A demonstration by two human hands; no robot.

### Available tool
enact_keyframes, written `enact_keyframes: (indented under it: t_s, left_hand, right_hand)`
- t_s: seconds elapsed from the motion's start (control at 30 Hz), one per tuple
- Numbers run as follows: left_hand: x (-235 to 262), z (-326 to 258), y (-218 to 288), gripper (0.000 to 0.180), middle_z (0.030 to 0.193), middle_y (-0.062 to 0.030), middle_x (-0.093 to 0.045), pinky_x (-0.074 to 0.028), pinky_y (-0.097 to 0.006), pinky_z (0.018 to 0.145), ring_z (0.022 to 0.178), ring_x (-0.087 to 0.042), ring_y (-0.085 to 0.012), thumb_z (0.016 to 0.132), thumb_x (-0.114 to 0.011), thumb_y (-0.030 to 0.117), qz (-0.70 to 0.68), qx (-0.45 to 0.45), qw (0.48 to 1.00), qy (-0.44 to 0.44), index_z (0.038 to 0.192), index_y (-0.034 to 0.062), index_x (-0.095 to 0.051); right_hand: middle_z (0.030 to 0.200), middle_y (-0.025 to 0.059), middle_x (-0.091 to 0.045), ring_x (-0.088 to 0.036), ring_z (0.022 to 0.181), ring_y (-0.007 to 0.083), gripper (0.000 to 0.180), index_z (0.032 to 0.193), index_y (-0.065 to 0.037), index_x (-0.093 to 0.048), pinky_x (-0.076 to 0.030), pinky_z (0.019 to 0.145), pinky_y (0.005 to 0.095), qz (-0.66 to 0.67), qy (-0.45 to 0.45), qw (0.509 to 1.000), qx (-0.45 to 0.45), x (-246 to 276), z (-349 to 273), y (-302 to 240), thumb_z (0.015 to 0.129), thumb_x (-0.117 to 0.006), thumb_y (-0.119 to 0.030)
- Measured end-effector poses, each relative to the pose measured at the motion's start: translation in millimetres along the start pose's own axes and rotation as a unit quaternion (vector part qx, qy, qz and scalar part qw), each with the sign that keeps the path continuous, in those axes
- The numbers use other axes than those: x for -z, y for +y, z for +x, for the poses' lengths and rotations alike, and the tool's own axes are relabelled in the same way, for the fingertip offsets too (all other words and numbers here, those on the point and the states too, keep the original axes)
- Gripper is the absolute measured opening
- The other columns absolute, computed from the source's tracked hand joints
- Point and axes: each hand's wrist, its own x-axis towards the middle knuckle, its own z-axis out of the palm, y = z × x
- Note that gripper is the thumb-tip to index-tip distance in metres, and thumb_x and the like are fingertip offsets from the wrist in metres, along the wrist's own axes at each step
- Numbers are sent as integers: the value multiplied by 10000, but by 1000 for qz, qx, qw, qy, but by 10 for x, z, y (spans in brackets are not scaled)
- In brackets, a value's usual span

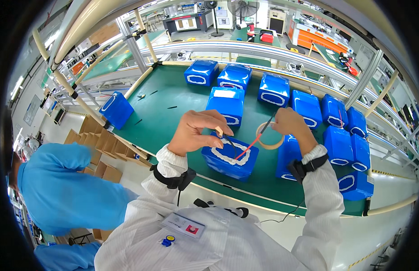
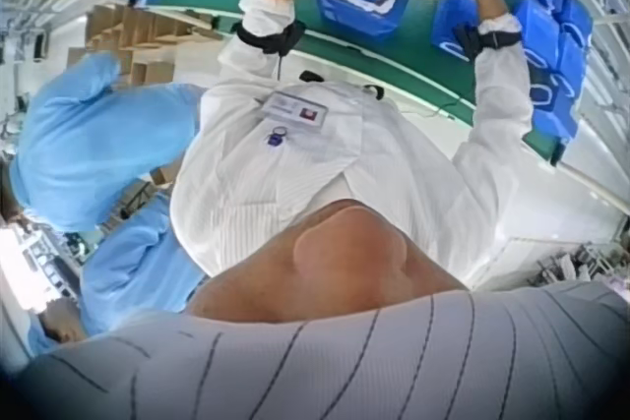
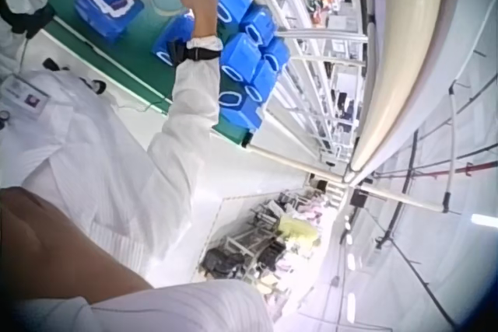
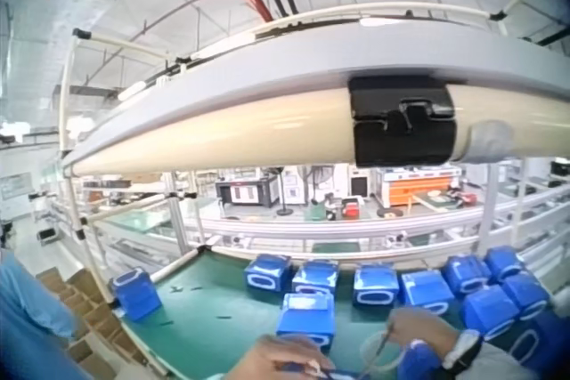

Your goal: The person uses beige tape to secure red and black wires to the top of a blue rectangular battery pack. They repeatedly wrap the tape around the wires and the pack, pressing it down to ensure adhesion. The person handles the tape roll and the battery pack throughout the process.

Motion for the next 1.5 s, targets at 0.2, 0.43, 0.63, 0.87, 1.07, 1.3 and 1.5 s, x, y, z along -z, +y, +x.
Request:
enact_keyframes:
  t_s: [0.2, 0.43, 0.63, 0.87, 1.07, 1.3, 1.5]
  left_hand:
    - [-17, -39, -1, 216, 870, -112, -733, -543, -340, 746, 862, -672, -216, 751, -825, 115, 60, -6, 998, 11, 929, 21, -745]
    - [-117, 14, 3, 130, 889, -117, -739, -542, -332, 740, 830, -673, -210, 888, -697, 83, 71, -47, 996, 16, 975, -3, -742]
    - [-167, -9, 68, 124, 854, -104, -737, -511, -256, 639, 711, -656, -141, 907, -670, 67, 64, -68, 995, 46, 979, 0, -745]
    - [-253, 76, 14, 92, 816, -110, -728, -504, -239, 606, 671, -669, -131, 881, -668, 31, 91, -114, 982, 116, 919, -24, -731]
    - [-228, 107, -38, 86, 777, -114, -702, -490, -260, 597, 675, -632, -148, 871, -670, 25, 125, -168, 970, 124, 909, -30, -725]
    - [-231, 71, -101, 218, 855, -89, -711, -501, -249, 610, 734, -624, -126, 978, -618, 167, 65, -67, 990, 105, 991, -21, -729]
    - [-146, -3, -169, 250, 938, -87, -708, -508, -240, 613, 767, -616, -117, 989, -613, 197, 21, -25, 996, 87, 1068, -14, -721]
  right_hand:
    - [919, 202, -715, -694, 904, 366, 263, 925, -80, -746, -561, 806, 428, 39, -69, 997, -21, -387, 387, 104, 744, -716, -269]
    - [961, 206, -717, -690, 917, 380, 267, 1009, -108, -762, -557, 850, 428, -19, -128, 992, 5, -629, 314, 0, 798, -659, -237]
    - [855, 194, -696, -668, 790, 390, 176, 881, -11, -718, -529, 691, 428, 31, -28, 996, 77, 257, -494, -169, 763, -688, -137]
    - [711, 96, -655, -595, 575, 176, 74, 867, -16, -713, -437, 527, 281, 202, 248, 944, 77, 968, -1358, -1114, 797, -709, -40]
    - [756, 76, -670, -568, 522, 142, 98, 902, -23, -693, -420, 480, 261, 281, 289, 910, 100, 711, -1267, -1635, 822, -728, -68]
    - [730, 98, -656, -589, 523, 181, 127, 893, -16, -686, -430, 485, 300, 257, 314, 913, 49, 387, -1107, -1758, 831, -743, -111]
    - [710, 111, -652, -590, 521, 194, 123, 884, -8, -699, -439, 496, 310, 292, 333, 896, 43, 290, -1047, -1754, 842, -736, -118]
